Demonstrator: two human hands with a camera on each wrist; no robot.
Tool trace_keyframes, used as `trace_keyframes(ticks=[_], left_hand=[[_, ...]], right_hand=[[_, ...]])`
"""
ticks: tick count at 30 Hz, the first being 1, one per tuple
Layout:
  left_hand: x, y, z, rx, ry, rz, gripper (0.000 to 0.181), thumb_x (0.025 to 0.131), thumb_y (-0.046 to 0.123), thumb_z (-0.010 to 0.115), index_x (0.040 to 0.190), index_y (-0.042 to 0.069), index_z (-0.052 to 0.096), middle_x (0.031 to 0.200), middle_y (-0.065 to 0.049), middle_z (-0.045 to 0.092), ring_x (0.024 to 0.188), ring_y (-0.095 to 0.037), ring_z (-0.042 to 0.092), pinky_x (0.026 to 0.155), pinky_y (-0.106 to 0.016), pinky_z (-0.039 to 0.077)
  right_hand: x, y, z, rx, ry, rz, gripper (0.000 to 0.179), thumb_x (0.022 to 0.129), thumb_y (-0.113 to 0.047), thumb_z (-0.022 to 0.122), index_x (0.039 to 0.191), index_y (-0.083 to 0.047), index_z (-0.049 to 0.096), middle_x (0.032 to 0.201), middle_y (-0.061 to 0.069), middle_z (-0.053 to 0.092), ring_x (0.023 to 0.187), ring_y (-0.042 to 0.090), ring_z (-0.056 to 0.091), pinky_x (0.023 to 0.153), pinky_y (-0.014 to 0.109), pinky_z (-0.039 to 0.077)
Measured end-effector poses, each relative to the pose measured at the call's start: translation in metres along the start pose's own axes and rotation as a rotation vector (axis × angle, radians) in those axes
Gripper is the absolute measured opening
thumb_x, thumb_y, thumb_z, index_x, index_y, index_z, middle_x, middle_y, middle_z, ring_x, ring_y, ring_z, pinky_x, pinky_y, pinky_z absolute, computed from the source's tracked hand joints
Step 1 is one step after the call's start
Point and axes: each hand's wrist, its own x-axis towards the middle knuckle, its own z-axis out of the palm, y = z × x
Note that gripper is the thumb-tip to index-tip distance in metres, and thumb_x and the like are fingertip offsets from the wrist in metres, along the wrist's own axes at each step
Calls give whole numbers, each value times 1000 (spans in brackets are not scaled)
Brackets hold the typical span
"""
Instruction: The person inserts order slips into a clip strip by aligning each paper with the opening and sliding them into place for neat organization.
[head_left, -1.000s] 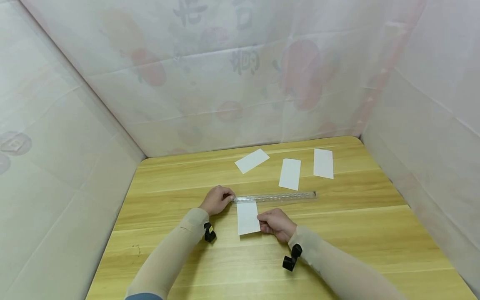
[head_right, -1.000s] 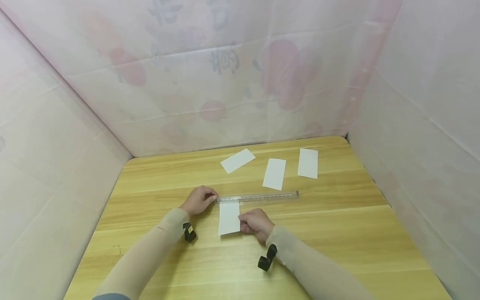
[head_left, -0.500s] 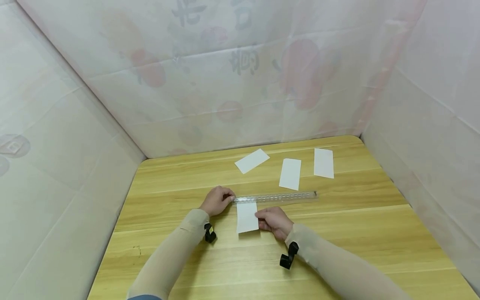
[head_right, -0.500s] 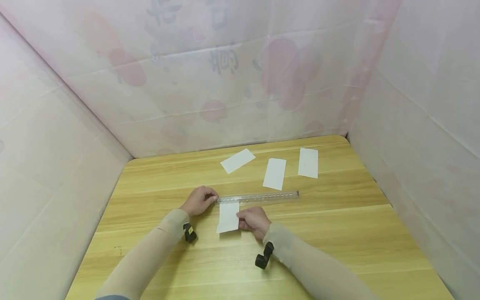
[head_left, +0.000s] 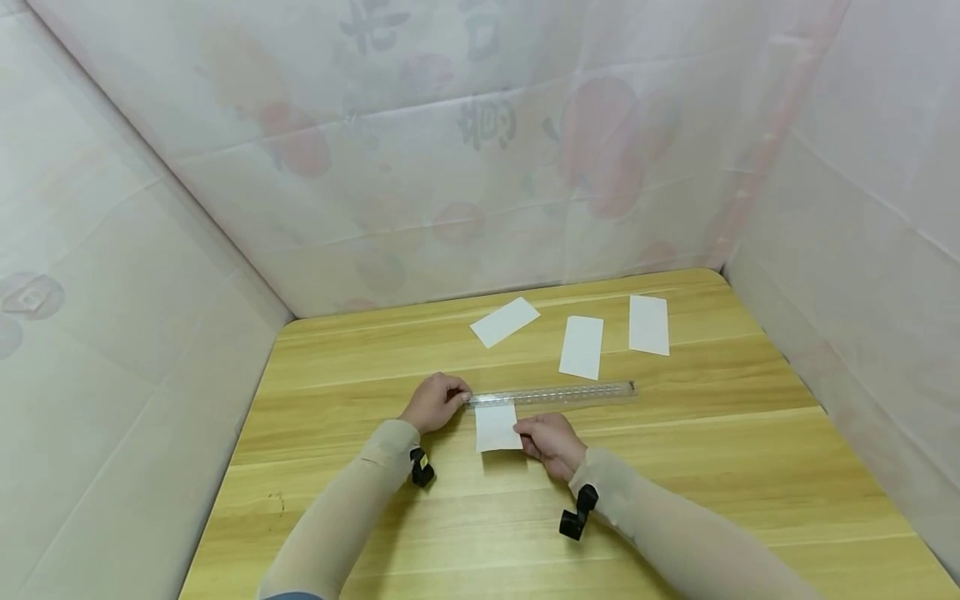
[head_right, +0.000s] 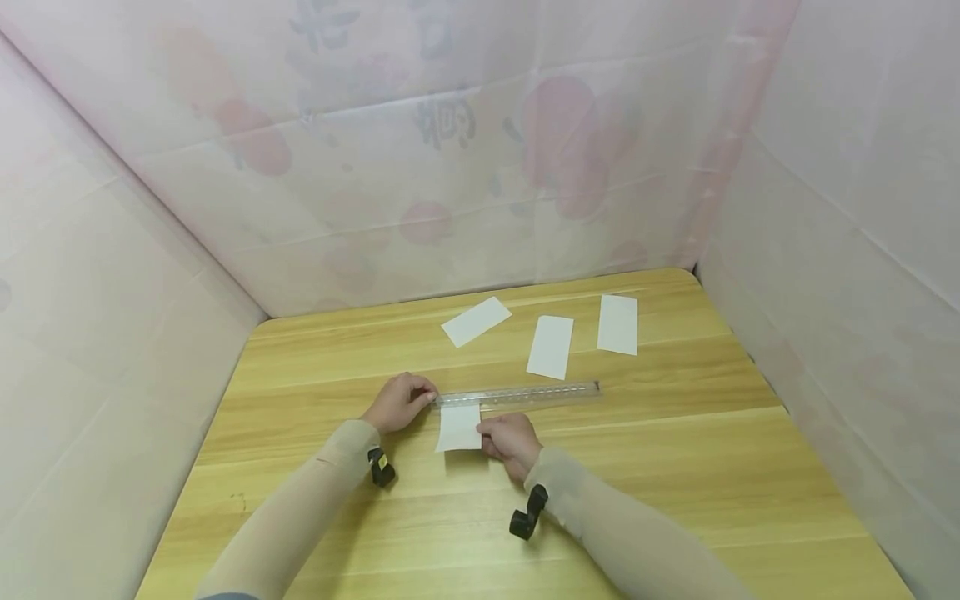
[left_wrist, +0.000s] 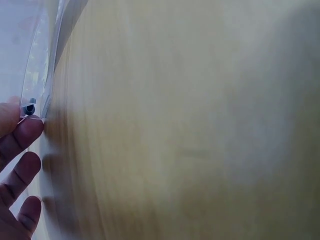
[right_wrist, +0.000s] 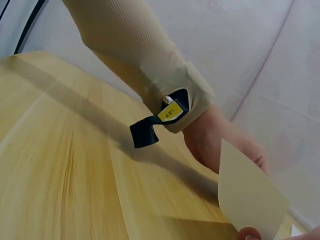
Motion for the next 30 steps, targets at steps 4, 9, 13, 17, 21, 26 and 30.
trace_keyframes(ticks=[4, 9, 13, 17, 21, 26, 30], left_hand=[[0, -1, 0, 1, 1, 3, 13, 92, 25, 57, 92, 21, 69, 86, 14, 61, 79, -8, 51, 74, -31, 44], [0, -1, 1, 9, 4, 6, 12, 92, 25, 57, 92, 21, 69, 86, 14, 62, 80, -8, 52, 80, -33, 44], [-1, -2, 1, 16, 8, 8, 12, 91, 25, 57, 92, 21, 69, 86, 14, 62, 80, -8, 52, 79, -32, 44], [0, -1, 1, 19, 8, 5, 12, 92, 25, 57, 91, 21, 69, 86, 13, 61, 79, -8, 51, 75, -31, 44], [0, -1, 0, 19, 10, 6, 12, 92, 25, 57, 91, 20, 69, 86, 13, 62, 79, -8, 51, 75, -30, 44], [-1, 0, -1, 16, 8, 15, 12, 91, 23, 58, 91, 20, 69, 86, 12, 62, 79, -9, 52, 76, -32, 44], [0, 0, -1, 20, 9, 9, 12, 91, 24, 58, 91, 21, 69, 86, 13, 62, 80, -8, 52, 77, -32, 44]], right_hand=[[-2, -1, -1, -1, 20, -6, 18, 85, -4, 59, 67, 0, 58, 60, 5, 51, 52, 12, 44, 53, 23, 42], [-1, 0, -2, 20, 30, -4, 18, 83, -2, 59, 66, 0, 58, 60, 4, 51, 52, 12, 43, 53, 23, 42], [-1, 0, -3, 22, 31, -3, 16, 83, -3, 60, 67, 1, 59, 61, 4, 52, 52, 11, 44, 52, 23, 42], [0, -1, -4, 34, 31, -1, 11, 83, -3, 60, 81, 7, 64, 69, 7, 56, 54, 11, 47, 52, 21, 43], [-1, -2, -5, 62, 32, 7, 18, 83, -2, 60, 94, 11, 64, 81, 11, 60, 58, 10, 51, 53, 21, 44], [-3, -3, -7, 89, 35, 11, 20, 83, 0, 59, 97, 13, 62, 83, 12, 60, 59, 10, 51, 55, 21, 46], [-3, -3, -9, 101, 45, 10, 18, 83, 0, 60, 95, 12, 62, 80, 11, 60, 58, 10, 51, 59, 23, 48]])
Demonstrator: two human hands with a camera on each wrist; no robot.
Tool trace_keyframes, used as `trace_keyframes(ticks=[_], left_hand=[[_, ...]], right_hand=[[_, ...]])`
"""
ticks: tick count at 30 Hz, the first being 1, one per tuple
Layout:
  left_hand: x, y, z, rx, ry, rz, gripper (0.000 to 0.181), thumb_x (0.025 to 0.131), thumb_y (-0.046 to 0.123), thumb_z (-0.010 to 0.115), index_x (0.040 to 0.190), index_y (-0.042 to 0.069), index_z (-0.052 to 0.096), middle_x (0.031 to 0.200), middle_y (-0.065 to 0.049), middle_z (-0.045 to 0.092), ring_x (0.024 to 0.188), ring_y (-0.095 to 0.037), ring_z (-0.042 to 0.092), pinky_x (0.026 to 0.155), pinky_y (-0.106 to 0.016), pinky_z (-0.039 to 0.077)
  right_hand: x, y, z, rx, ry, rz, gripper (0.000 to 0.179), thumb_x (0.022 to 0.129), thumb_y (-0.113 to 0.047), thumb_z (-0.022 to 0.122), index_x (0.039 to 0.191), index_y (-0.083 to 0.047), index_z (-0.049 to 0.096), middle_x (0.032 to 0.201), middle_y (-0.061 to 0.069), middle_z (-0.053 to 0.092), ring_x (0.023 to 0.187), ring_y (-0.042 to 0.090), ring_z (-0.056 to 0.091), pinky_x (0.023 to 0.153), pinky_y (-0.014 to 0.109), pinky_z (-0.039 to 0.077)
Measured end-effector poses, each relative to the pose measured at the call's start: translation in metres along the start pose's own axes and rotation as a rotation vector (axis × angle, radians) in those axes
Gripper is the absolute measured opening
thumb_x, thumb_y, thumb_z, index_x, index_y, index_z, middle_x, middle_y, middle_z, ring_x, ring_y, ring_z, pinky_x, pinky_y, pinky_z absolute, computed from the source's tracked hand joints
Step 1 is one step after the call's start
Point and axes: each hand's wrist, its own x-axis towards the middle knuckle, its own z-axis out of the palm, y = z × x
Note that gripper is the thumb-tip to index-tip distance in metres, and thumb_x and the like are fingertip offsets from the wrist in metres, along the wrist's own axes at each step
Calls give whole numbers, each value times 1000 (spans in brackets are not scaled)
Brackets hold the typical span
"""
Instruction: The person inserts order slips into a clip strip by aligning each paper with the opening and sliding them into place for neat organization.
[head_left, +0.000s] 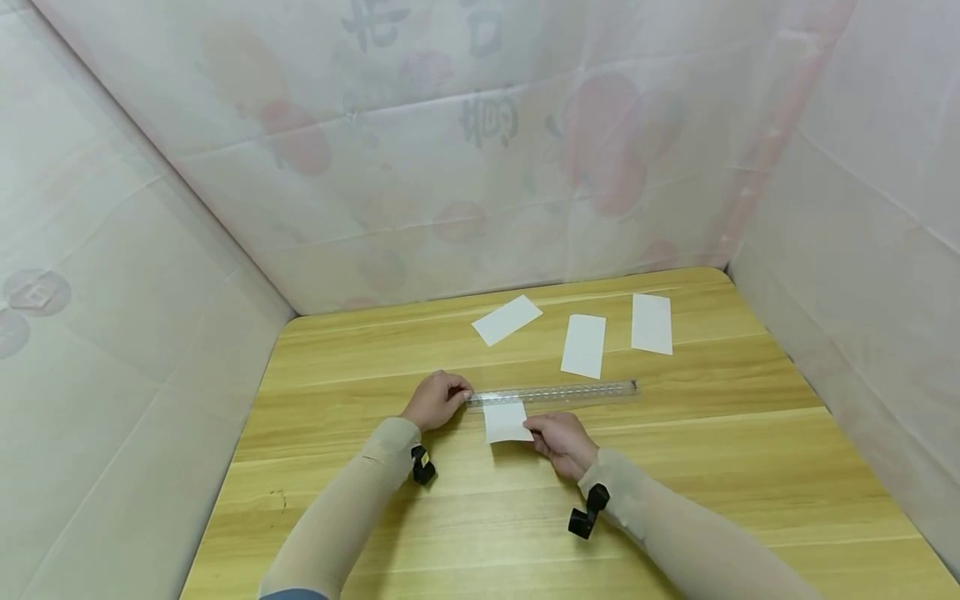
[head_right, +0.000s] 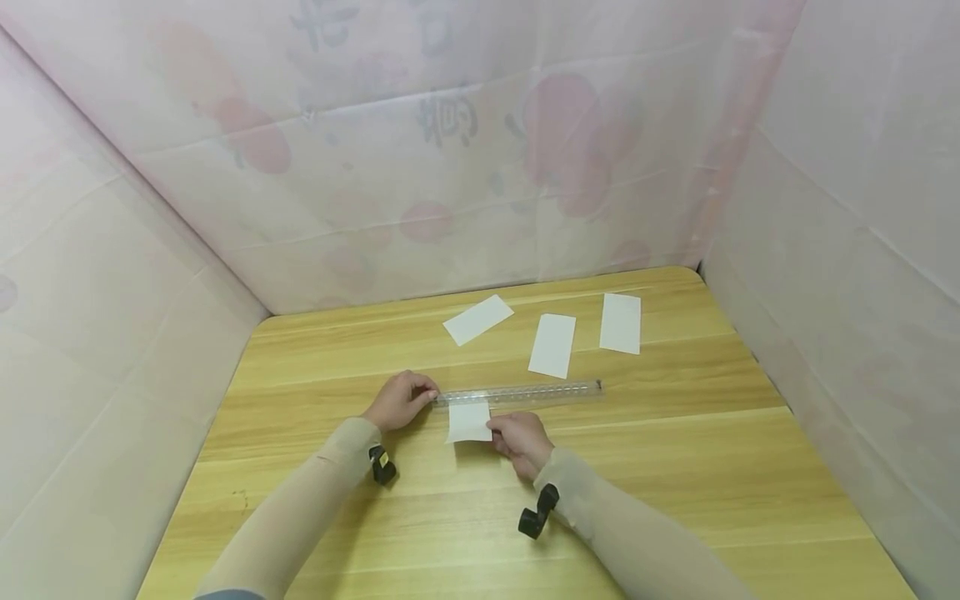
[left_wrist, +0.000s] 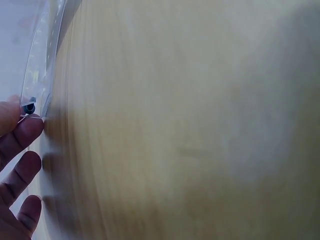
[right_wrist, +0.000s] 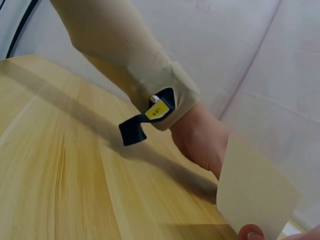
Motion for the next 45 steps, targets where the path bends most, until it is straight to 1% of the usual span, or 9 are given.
trace_keyframes(ticks=[7, 16, 20, 24, 26, 28, 31, 35, 45], left_hand=[[0, 2, -1, -8, 2, 1, 12, 91, 23, 58, 91, 19, 69, 86, 12, 62, 80, -9, 52, 76, -32, 44], [-1, 3, -1, -12, -1, -18, 12, 91, 24, 58, 91, 19, 69, 84, 13, 60, 77, -9, 51, 73, -31, 44], [-1, 2, 0, -13, 1, -12, 12, 91, 24, 58, 91, 19, 69, 85, 13, 61, 78, -9, 51, 74, -32, 44], [-1, 1, 0, -10, 3, -3, 13, 91, 24, 58, 92, 18, 69, 86, 12, 62, 80, -9, 52, 75, -32, 44], [-1, 0, 0, -3, 3, 0, 13, 91, 24, 58, 92, 19, 69, 86, 12, 62, 80, -9, 52, 75, -32, 44], [-1, 0, 0, 0, 1, -2, 13, 91, 25, 58, 91, 20, 69, 87, 13, 62, 81, -9, 52, 76, -32, 44], [0, -1, 1, -5, 0, -2, 13, 91, 25, 57, 91, 20, 69, 87, 13, 62, 81, -9, 52, 75, -32, 44], [-1, -2, 1, -10, 3, 7, 12, 91, 24, 58, 91, 20, 69, 87, 12, 61, 81, -9, 52, 76, -33, 44], [-2, -2, 3, -8, 11, 11, 12, 91, 25, 57, 90, 20, 69, 87, 12, 62, 82, -9, 52, 77, -33, 44]], right_hand=[[-1, -1, -4, 37, -6, -5, 21, 82, 2, 59, 99, 14, 60, 83, 12, 60, 62, 10, 55, 68, 28, 51], [-1, 0, -10, 80, -43, -26, 21, 83, 2, 59, 100, 14, 60, 88, 13, 58, 69, 11, 60, 71, 28, 52], [2, 1, -10, 23, -12, -28, 19, 84, -1, 59, 98, 12, 61, 81, 9, 59, 64, 11, 56, 63, 27, 51], [3, 2, -9, -51, -18, -72, 16, 84, -1, 60, 98, 7, 58, 76, 6, 54, 57, 11, 46, 53, 25, 42], [3, 2, -10, -76, -35, -91, 19, 84, -1, 61, 102, 5, 57, 82, 7, 54, 59, 11, 46, 53, 24, 41], [3, 2, -10, -95, -65, -108, 25, 83, -1, 63, 107, 5, 58, 93, 10, 57, 65, 12, 52, 57, 25, 45], [2, 2, -10, -136, -98, -131, 27, 83, -2, 64, 108, 7, 60, 100, 14, 59, 71, 14, 56, 59, 26, 47], [4, 4, -11, -177, -96, -147, 24, 83, -3, 66, 106, 5, 64, 100, 14, 60, 69, 15, 54, 58, 26, 46], [3, 7, -12, -191, -52, -148, 25, 82, -3, 67, 106, 3, 65, 102, 13, 61, 77, 17, 58, 63, 29, 49]])
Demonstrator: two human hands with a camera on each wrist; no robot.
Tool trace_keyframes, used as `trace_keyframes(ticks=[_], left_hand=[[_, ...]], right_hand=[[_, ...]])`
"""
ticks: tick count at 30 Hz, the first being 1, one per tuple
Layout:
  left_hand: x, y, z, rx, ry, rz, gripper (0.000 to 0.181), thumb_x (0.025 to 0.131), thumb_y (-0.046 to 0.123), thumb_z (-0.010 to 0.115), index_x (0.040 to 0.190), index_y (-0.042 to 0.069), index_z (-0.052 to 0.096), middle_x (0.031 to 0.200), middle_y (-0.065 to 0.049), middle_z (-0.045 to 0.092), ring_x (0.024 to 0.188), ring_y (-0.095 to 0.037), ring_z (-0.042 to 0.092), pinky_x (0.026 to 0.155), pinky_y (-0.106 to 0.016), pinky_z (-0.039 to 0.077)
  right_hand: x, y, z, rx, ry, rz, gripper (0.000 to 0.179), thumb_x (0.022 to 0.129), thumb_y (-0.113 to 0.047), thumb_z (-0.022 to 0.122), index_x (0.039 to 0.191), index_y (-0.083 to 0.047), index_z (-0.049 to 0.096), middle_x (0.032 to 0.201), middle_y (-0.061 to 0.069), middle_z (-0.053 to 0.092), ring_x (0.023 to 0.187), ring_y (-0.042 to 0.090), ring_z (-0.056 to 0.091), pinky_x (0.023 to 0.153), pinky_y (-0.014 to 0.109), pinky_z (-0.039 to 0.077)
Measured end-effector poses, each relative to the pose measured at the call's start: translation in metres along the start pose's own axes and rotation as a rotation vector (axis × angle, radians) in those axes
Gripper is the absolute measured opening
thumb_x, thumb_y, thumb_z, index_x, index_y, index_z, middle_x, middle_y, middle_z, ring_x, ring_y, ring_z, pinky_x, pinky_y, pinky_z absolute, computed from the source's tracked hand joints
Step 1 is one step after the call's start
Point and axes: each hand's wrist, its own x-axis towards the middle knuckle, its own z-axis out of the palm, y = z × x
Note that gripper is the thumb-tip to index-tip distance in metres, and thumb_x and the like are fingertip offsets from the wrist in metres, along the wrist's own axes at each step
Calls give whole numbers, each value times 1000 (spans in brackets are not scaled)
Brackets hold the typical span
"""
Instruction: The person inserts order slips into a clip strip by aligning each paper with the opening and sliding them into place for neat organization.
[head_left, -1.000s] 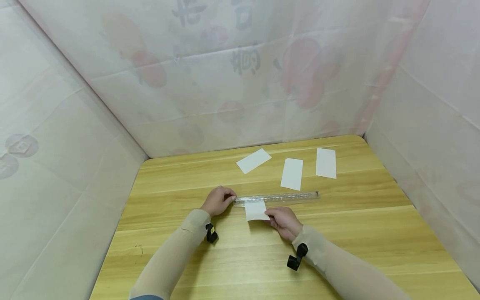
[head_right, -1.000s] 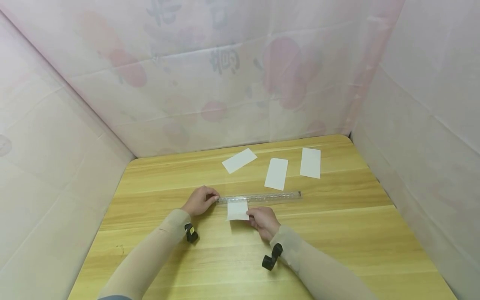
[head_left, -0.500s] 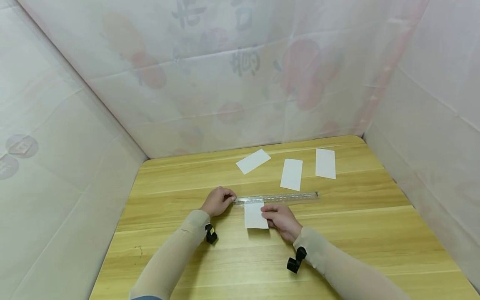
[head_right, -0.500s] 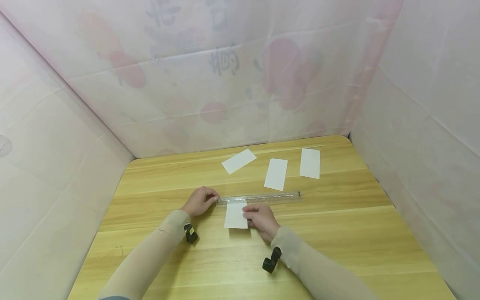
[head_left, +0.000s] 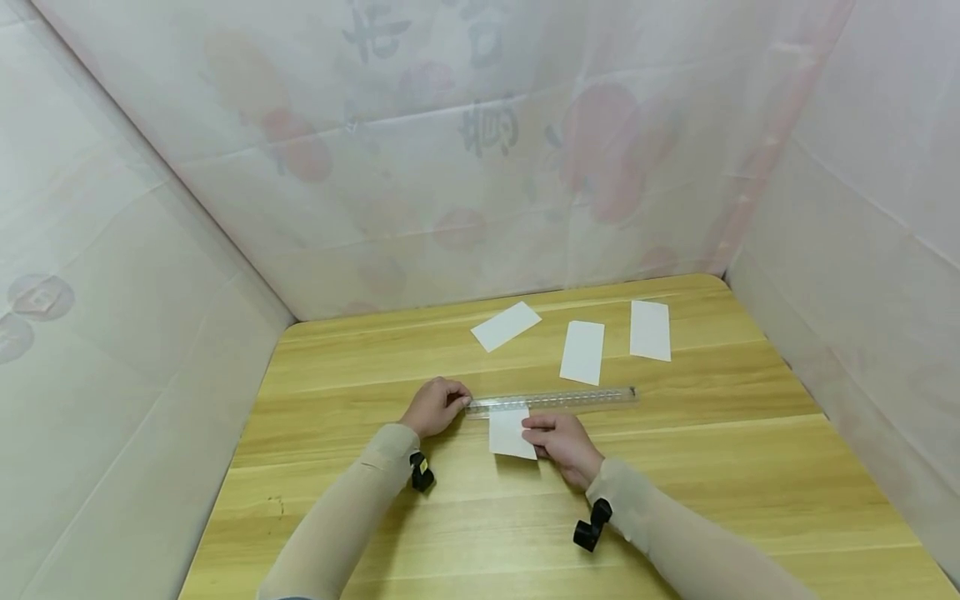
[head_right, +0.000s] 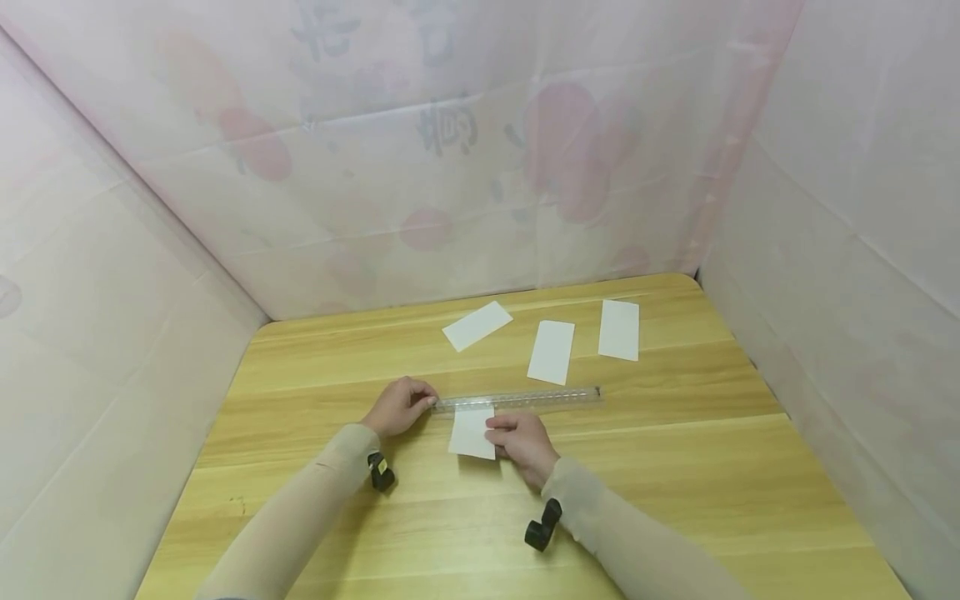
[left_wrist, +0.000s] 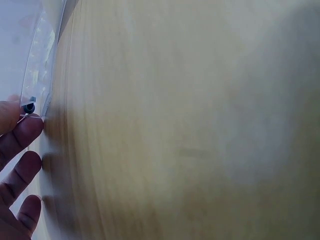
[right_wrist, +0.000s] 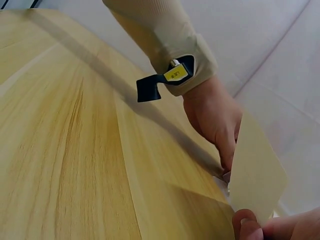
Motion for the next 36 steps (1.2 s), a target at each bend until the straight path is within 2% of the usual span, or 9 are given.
trace_keyframes(ticks=[9, 20, 36], left_hand=[[-4, -2, 2, 8, 8, 5, 12, 92, 25, 57, 90, 22, 69, 87, 13, 62, 81, -8, 52, 76, -31, 44], [-3, 1, 1, 3, 8, -2, 12, 91, 26, 57, 90, 22, 68, 86, 13, 61, 79, -7, 51, 74, -30, 44], [-1, 1, 1, 8, 16, 11, 11, 91, 25, 58, 90, 22, 68, 84, 13, 61, 80, -8, 51, 74, -31, 44]], right_hand=[[-2, 3, -2, -4, 4, 8, 29, 82, -5, 67, 110, 3, 64, 105, 13, 60, 80, 16, 59, 64, 29, 50], [-2, 1, -5, -3, 21, -3, 25, 81, -2, 67, 106, 3, 65, 101, 12, 62, 80, 16, 60, 65, 29, 50], [-4, 0, -13, -6, 28, 10, 29, 82, -5, 67, 109, 2, 64, 108, 14, 59, 82, 17, 58, 66, 29, 50]])
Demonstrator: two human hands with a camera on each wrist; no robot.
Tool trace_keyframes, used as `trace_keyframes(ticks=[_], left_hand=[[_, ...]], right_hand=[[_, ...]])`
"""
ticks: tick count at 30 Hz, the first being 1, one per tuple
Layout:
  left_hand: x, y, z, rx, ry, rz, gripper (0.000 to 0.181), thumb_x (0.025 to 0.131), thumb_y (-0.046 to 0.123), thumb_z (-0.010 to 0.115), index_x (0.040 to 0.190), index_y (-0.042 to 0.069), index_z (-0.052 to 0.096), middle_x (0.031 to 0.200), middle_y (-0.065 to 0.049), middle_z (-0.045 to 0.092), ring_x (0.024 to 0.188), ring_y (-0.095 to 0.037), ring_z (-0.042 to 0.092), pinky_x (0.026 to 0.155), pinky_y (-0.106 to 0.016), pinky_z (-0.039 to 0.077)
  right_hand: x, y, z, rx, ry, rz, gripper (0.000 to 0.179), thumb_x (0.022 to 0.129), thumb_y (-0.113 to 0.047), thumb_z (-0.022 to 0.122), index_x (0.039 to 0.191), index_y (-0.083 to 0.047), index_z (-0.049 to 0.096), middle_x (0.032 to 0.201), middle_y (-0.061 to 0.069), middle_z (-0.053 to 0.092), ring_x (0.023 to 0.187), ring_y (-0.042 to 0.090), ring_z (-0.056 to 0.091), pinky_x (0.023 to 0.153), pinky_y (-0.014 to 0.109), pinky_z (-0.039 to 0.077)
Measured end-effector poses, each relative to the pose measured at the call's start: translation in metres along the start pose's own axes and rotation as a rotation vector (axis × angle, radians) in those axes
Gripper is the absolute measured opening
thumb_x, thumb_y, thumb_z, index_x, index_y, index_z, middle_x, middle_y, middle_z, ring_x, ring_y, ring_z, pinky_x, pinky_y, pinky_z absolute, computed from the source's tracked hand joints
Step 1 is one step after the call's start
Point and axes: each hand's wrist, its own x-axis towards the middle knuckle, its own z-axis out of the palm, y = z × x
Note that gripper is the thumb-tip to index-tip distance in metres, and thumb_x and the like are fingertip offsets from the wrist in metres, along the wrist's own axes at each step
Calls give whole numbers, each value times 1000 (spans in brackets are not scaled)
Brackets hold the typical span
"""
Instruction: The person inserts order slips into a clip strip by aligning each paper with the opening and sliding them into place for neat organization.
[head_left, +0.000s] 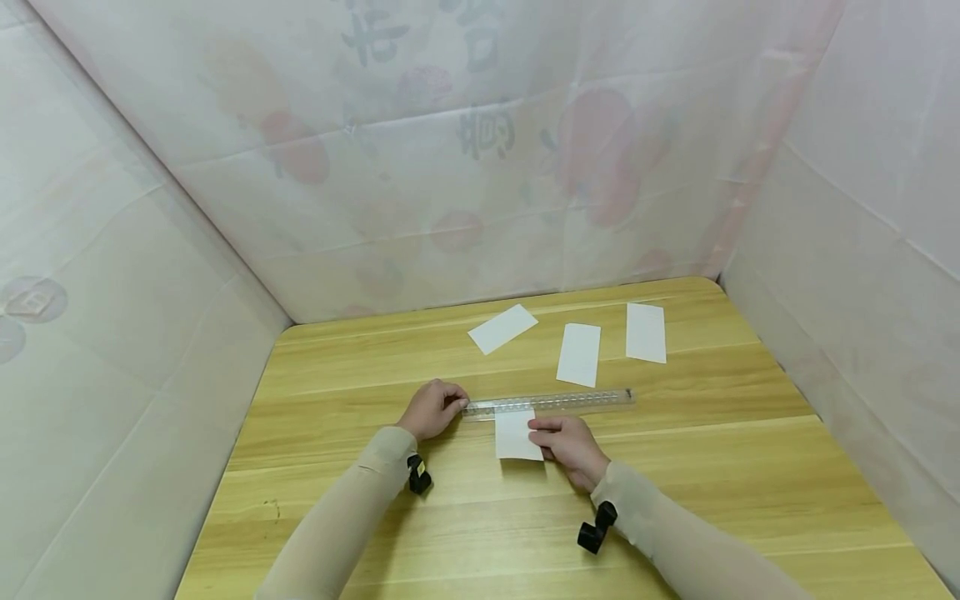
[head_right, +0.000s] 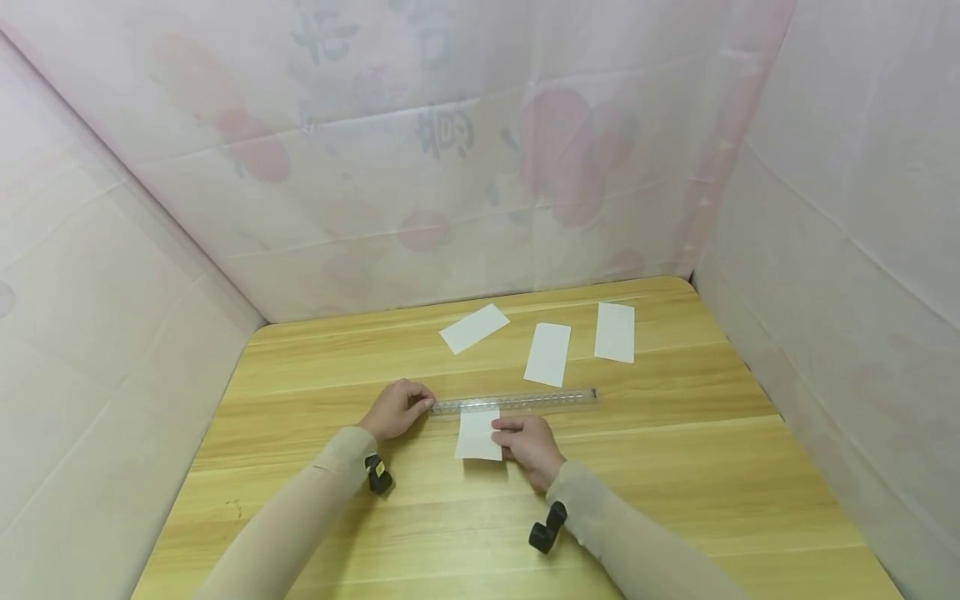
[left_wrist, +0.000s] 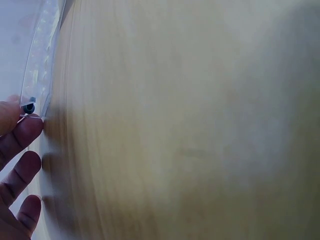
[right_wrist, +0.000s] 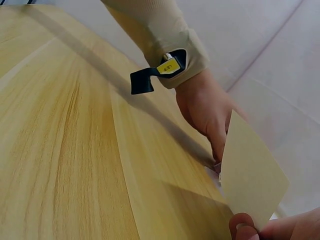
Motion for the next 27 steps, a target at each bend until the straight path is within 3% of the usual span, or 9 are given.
trace_keyframes(ticks=[11, 27], left_hand=[[-2, 1, -1, 8, 1, 2, 12, 91, 25, 57, 90, 22, 69, 85, 13, 61, 79, -8, 51, 72, -31, 44], [-2, 1, -1, 5, 15, 19, 11, 91, 24, 58, 90, 22, 69, 85, 14, 61, 77, -7, 51, 71, -31, 44]], right_hand=[[-2, 1, -4, -1, 5, 5, 29, 82, -5, 67, 110, 2, 64, 110, 15, 58, 86, 18, 59, 69, 30, 51], [-1, 1, -16, -34, 39, 12, 27, 82, -6, 67, 108, -1, 66, 106, 11, 60, 79, 16, 57, 65, 29, 49]])
